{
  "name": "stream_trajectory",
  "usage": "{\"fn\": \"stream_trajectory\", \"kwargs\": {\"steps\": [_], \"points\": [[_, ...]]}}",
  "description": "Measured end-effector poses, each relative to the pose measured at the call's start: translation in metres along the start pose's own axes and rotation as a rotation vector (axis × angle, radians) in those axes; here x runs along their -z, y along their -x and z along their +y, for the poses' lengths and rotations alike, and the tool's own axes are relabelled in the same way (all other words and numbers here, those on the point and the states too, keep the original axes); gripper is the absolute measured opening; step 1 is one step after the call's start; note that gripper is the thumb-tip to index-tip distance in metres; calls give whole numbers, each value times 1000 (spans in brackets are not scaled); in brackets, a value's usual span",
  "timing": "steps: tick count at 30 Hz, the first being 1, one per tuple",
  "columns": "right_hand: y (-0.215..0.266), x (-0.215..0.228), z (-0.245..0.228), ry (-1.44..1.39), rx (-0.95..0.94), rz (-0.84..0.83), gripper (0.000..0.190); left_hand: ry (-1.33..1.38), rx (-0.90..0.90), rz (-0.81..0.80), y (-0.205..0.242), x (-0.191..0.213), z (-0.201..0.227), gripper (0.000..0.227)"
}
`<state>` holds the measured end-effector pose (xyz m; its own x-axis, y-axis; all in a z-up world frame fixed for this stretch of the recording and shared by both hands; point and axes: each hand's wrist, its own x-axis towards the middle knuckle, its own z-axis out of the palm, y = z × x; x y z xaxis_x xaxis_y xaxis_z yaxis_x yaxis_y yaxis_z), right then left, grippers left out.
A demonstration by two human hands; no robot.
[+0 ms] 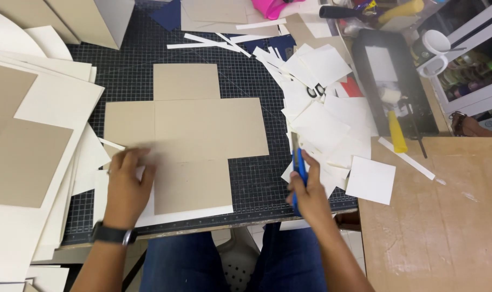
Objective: Cutting out cardboard box templates using a utility knife on a cutting mat.
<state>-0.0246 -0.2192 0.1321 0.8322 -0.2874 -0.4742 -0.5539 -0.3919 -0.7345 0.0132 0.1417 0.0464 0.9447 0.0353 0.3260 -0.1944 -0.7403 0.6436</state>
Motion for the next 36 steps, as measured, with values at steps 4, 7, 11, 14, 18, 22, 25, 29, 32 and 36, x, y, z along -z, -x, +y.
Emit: {"fn": "stream_trajectory", "kwargs": {"steps": [4,7,11,14,18,22,25,29,32,36], "points": [[1,-46,39,-487,234,-92,66,120,217,-186,63,18,23,41],[-5,-80,39,-616,393,-108,65,203,184,-125,87,10,39,38],[-18,-98,14,-613,489,-159,65,203,250,-145,88,-1,63,39],[-38,-96,-11,-423,477,-190,58,274,299,-139,86,-13,87,37],[-84,-90,-17,-348,599,-136,53,447,324,-205,74,-28,119,34],[-40,-74,-38,-57,664,-45,56,545,267,-309,54,-34,142,34],[11,-78,-35,313,538,-159,52,233,125,-102,48,-64,87,26],[24,-93,-7,495,591,-246,55,-161,47,128,33,-54,42,32],[30,-104,-17,600,643,-289,55,-379,31,50,31,-60,22,42],[29,-110,-16,685,655,-292,55,-457,48,-12,35,-65,22,41]]}}
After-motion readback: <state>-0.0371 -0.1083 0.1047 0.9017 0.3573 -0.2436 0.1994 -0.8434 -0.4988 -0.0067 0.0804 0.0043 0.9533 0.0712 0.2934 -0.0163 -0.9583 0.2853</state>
